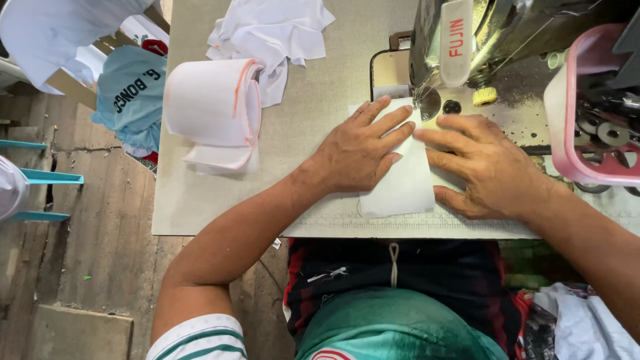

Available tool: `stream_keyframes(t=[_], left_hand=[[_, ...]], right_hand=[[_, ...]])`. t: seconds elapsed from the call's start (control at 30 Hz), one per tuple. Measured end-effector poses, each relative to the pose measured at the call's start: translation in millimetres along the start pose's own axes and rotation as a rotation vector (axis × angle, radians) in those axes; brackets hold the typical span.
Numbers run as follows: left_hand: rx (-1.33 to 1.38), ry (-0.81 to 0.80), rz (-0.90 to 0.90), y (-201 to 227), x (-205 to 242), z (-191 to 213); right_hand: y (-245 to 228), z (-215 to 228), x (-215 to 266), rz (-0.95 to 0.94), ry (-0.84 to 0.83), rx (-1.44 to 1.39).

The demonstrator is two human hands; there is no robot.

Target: Cutting and aligning small pieces of white fabric at a sewing workstation.

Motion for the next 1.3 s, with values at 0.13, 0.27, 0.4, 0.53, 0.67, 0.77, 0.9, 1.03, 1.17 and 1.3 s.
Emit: stream_keyframes(t=[0.13, 0.27, 0.4, 0.53, 0.67, 0.77, 0.9, 1.03, 1.17, 1.3], left_hand=[[0.02, 0.004, -0.005, -1.8, -0.2, -2.1], [0.036, -0.004, -0.015, -4.3, -1.9, -2.2], [0.005, -0.012, -0.014, -5.5, -4.4, -0.3], [0.005, -0.106, 0.0, -11.5, -5.2, -8.9], [-0.064, -0.054, 0.022, -15.6, -0.4, -15.9], [-0.096, -0.353, 0.201, -8.5, 3.4, -27.2], [-0.118, -0.27, 0.172, 7.5, 19.7, -21.8], [-0.127, -0.127, 0.112, 14.4, 22.2, -8.7], [-0.14, -0.086, 0.076, 18.3, 23.7, -3.8], [-0.113, -0.078, 0.1, 14.6, 22.1, -1.5]], right_hand=[[5.5, -3.6, 2.0, -0.022, -0.005, -0.033], [11.3, -7.4, 5.8, -0.05, -0.022, -0.047], [12.6, -4.4, 1.4, -0.047, -0.037, -0.058], [11.6, -2.0, -0.5, -0.045, -0.036, -0.051], [1.2, 3.9, -4.7, -0.017, -0.04, 0.044], [-11.1, -0.8, 0.5, 0.009, -0.117, -0.014], [-27.9, 7.2, 2.0, 0.035, -0.054, -0.013], [-25.9, 6.7, 4.9, 0.018, -0.041, -0.04], [-25.3, 6.1, 2.7, 0.017, -0.056, -0.021], [-23.1, 2.2, 2.7, 0.006, -0.081, -0.034]])
Point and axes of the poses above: each hand's wrist, its own x-axis away from the middle knuckle, its own z-axis out of the back of the hand, y = z × x, the point moved 9 cm from there along -x, towards the middle knuckle, and after that the axes turned 5 degrees about z, right-handed, at the moved point
